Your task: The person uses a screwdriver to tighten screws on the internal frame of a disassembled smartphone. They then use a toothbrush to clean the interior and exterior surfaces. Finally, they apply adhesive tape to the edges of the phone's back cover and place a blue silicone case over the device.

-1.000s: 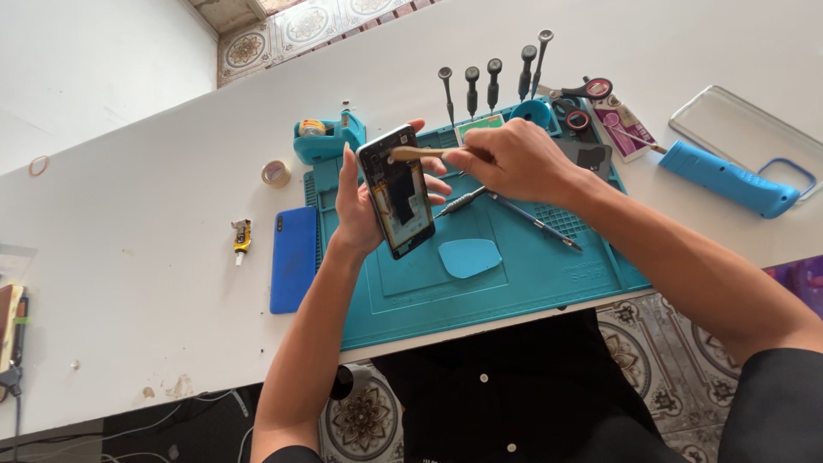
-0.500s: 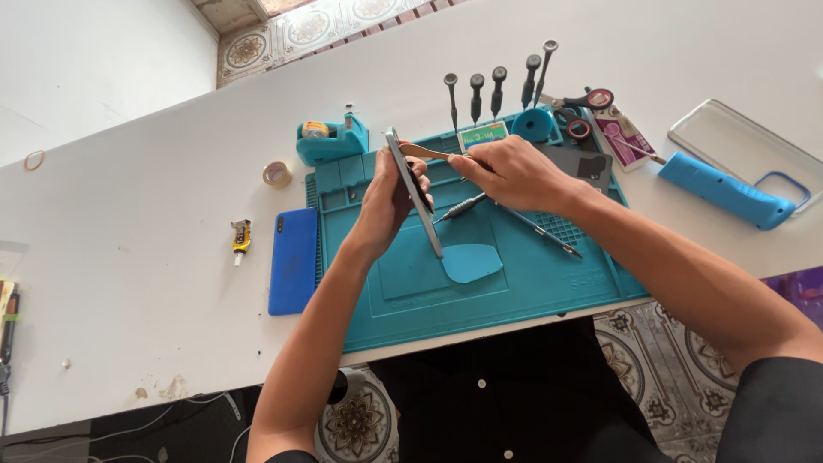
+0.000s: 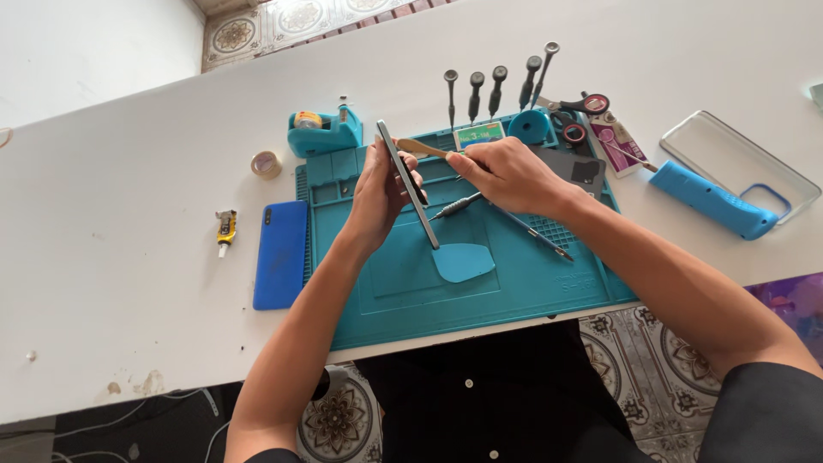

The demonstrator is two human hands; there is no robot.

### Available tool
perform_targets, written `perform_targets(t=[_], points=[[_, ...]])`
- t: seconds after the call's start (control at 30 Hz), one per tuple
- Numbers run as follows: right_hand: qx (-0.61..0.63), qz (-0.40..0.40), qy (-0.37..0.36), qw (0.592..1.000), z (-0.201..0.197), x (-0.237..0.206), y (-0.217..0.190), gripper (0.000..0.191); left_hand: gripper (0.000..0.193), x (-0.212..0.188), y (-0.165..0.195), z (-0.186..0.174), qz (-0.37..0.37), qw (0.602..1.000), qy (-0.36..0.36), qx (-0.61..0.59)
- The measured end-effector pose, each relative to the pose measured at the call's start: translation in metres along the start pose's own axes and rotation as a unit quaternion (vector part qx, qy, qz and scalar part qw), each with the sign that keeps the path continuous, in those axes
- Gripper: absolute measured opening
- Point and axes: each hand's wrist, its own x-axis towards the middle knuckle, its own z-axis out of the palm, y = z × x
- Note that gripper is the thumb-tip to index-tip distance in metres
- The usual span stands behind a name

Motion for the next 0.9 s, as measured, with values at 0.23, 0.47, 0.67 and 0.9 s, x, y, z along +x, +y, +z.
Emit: perform_targets(t=[0.23,0.47,0.67,0.9], points=[[-0.073,-0.17,-0.004,0.983,0.023,-0.018,-0.03,0.038,0.034,0.003,-0.008,0.001,0.022,0.993,-0.002,-0.118],[-0.22,-0.177,0.068,0.957,0.016,-0.012,-0.016,0.029,0.049,0.008,0.022,-0.014,0.367,0.895,0.019,0.252],[-0.247,-0.24,0.146,0.927,0.008,-0.015,-0.014,0.027,0.014,-0.001,0.037,-0.025,0.362,0.887,0.016,0.286],[-0.234,-0.249,0.149,0.928,0.003,-0.014,-0.016,0.025,0.02,-0.001,0.03,-0.027,0.346,0.881,0.065,0.317]])
